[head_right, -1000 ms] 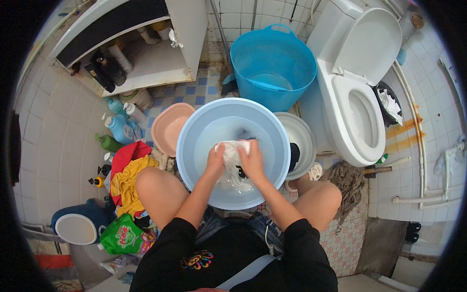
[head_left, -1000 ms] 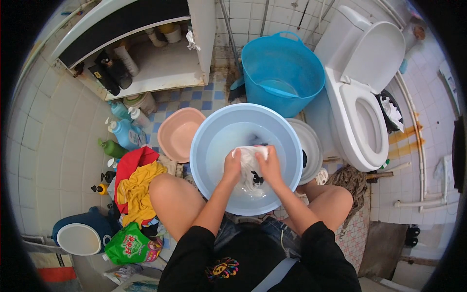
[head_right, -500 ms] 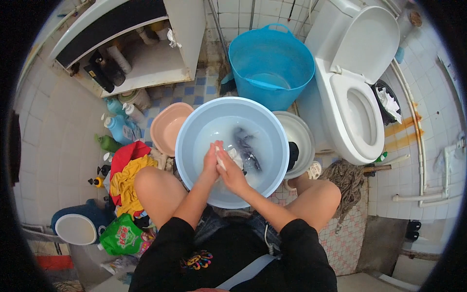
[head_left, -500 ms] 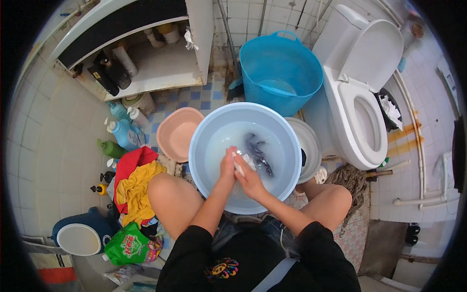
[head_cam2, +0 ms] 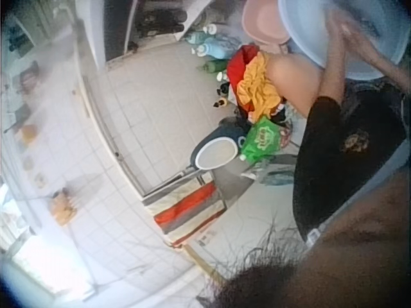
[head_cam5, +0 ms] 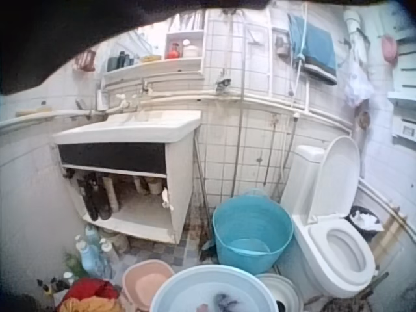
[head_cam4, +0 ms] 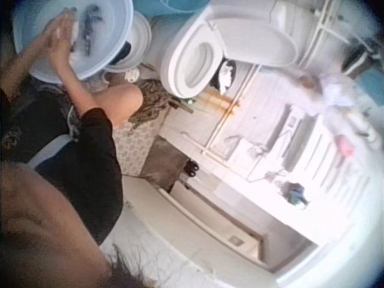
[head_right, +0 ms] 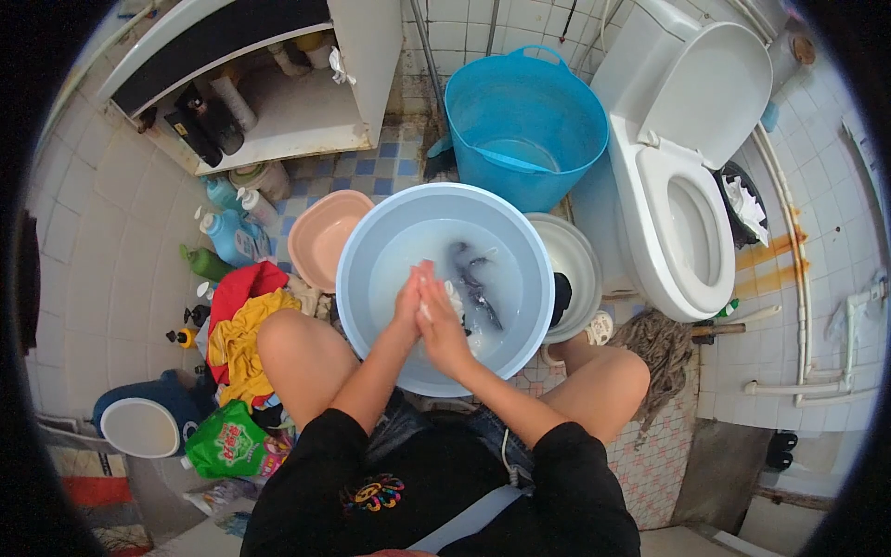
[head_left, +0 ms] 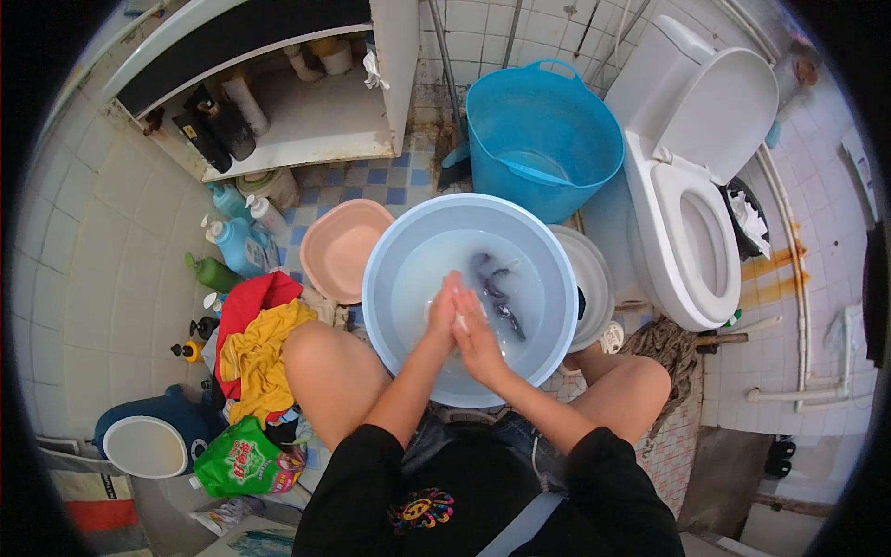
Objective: The person hand-washes a white shirt in a basin of soapy water, wrings it out, places it into an adjacent container, and then washes a dark sock in the basin.
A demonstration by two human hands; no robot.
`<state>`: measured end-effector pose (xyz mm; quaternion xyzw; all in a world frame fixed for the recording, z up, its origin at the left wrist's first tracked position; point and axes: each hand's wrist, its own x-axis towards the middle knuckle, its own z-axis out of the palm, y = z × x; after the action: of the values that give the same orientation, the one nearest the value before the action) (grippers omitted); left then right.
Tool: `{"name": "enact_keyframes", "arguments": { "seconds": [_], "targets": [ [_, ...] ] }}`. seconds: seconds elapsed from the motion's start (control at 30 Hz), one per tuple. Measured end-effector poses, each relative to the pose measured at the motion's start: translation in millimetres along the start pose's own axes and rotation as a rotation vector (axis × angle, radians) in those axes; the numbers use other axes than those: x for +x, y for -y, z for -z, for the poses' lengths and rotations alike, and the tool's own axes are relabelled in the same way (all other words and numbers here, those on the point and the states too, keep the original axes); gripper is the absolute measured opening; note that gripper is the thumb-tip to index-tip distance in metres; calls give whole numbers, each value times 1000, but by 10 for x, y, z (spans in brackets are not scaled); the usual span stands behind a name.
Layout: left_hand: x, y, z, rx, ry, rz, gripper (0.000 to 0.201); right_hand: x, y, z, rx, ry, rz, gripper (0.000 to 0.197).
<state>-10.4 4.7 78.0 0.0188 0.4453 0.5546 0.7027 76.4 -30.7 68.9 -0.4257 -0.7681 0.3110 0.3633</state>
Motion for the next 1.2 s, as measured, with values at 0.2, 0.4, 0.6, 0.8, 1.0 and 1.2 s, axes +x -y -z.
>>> {"name": "enact_keyframes", "arguments": {
  "seconds": [0.2,0.4,0.6,0.8,1.0,1.2],
  "targets": [
    [305,640,336,101,443,-52,46,242,-484,348,492,26,-619,45],
    [167,2,134,70,-151,-47,48,-75,11,-6,127,134,-8,46],
    [72,576,61,123,452,91,46,143,-1080,359,233,-150,-477,46],
    [475,245,423,-42,5,-150,51,-25,-20,6,173,111,-60,45],
    [120,565,260,126,367,88,49,117,-811,302,29,-118,-62,43],
    [281,116,362,546,146,-341,37,307,-802,634,199,-140,-254,32]
  ]
}}
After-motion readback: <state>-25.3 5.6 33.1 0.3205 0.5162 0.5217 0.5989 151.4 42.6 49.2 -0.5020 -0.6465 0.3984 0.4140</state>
